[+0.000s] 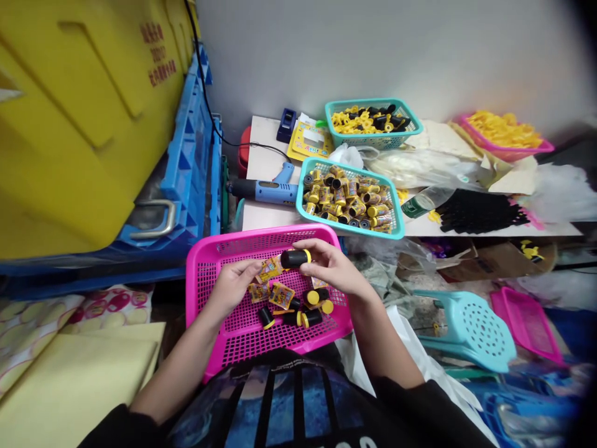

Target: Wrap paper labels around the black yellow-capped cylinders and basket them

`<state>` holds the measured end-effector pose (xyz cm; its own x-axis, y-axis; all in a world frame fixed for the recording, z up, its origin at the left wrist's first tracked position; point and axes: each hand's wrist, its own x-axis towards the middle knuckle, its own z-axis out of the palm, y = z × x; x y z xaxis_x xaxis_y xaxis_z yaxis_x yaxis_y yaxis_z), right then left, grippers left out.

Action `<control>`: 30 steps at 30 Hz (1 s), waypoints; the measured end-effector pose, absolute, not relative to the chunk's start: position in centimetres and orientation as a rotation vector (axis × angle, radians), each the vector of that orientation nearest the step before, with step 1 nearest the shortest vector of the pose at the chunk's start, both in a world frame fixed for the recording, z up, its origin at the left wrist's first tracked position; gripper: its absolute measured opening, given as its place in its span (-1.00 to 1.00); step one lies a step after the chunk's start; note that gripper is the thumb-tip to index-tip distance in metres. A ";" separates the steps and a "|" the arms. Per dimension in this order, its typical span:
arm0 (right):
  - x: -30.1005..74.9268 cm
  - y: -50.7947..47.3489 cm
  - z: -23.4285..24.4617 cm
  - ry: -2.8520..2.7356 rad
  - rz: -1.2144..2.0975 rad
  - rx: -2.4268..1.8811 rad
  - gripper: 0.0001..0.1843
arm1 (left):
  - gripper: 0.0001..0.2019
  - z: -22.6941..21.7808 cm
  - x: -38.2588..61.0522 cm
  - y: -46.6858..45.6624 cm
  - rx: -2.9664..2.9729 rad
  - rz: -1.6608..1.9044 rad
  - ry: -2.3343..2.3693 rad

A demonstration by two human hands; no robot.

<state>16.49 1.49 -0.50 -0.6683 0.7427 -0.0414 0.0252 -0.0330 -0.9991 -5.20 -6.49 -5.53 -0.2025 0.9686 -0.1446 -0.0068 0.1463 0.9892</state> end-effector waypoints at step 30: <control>12.0 -1.7 -5.0 -0.980 2.366 -0.622 -0.47 | -0.65 -2.9 -3.4 -6.6 0.852 1.204 1.181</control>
